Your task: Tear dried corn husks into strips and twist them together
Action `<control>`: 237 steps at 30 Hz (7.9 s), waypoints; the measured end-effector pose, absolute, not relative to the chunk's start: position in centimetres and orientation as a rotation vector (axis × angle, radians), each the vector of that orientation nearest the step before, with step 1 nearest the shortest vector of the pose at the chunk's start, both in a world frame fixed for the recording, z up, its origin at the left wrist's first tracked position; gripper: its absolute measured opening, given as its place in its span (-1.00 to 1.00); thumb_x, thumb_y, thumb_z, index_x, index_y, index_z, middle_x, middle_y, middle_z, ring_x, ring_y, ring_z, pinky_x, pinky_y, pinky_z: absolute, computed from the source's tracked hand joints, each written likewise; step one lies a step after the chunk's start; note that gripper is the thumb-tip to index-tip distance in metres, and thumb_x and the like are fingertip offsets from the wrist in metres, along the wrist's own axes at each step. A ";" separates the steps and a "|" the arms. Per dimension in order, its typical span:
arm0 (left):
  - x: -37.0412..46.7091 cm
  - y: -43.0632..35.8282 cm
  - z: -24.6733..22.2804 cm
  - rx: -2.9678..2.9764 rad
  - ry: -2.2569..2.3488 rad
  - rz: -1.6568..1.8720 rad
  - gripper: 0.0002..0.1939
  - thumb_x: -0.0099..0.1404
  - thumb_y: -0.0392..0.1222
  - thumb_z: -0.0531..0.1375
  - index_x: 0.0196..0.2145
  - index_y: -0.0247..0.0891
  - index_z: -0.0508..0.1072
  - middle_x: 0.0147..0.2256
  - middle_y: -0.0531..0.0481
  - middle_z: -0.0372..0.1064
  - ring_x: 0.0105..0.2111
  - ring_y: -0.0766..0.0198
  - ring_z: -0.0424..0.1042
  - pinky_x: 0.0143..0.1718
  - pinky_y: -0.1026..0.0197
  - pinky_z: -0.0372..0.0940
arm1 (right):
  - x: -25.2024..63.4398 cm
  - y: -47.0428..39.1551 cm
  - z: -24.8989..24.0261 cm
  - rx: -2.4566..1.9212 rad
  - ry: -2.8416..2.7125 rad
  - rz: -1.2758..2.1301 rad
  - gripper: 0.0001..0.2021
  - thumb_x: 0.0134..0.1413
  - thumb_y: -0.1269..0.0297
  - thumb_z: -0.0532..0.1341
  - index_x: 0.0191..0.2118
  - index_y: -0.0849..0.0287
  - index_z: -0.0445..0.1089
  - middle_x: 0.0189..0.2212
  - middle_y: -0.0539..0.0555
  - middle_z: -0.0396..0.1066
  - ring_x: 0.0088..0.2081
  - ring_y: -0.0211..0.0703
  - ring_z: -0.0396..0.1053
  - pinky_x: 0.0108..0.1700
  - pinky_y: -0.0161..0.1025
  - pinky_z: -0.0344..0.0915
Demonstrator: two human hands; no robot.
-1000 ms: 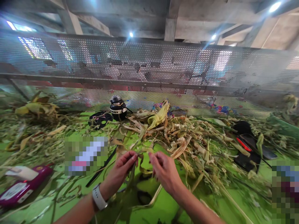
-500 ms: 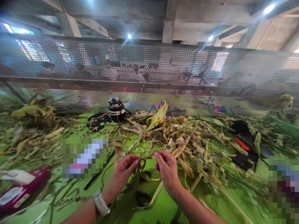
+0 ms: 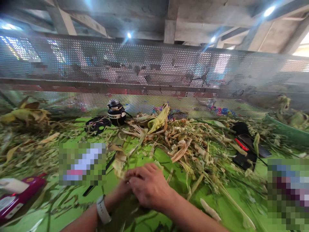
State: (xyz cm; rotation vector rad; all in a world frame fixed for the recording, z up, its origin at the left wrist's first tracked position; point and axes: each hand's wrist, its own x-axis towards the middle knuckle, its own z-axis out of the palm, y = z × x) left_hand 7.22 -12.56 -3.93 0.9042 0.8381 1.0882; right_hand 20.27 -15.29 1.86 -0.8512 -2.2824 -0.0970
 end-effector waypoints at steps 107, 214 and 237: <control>4.9 -10.5 -0.7 1.043 0.876 0.969 -0.68 -0.07 -0.07 0.39 -0.41 -0.32 0.45 -0.46 0.02 0.39 -0.41 0.33 0.34 -0.33 0.29 0.21 | 23.9 -12.9 0.2 -0.869 -2.303 -0.176 -0.68 0.11 0.47 0.14 -0.07 -0.02 0.42 -0.26 0.04 0.48 -0.20 -0.16 0.38 0.10 -0.01 0.16; 4.6 -10.0 -0.4 0.579 0.919 0.764 -0.67 -0.33 -0.20 0.47 -0.58 -0.39 0.50 -0.64 0.04 0.40 -0.63 0.42 0.30 -0.55 0.35 0.15 | 21.0 -13.9 -0.9 -1.043 -0.802 1.954 -0.67 -0.05 -0.02 0.19 -0.52 0.17 0.25 -0.89 -0.27 -0.15 -0.81 -0.46 -0.31 -0.74 -0.42 -0.31; 4.8 -11.0 -0.3 0.952 0.959 0.761 -0.69 -0.28 -0.14 0.47 -0.58 -0.34 0.51 -0.54 0.00 0.42 -0.52 0.40 0.30 -0.41 0.32 0.16 | 22.1 -13.7 -0.1 -1.544 -2.046 0.392 -0.55 0.07 0.12 0.12 0.08 0.11 0.34 -0.73 -0.05 0.27 -0.69 -0.26 0.12 -0.58 -0.33 0.04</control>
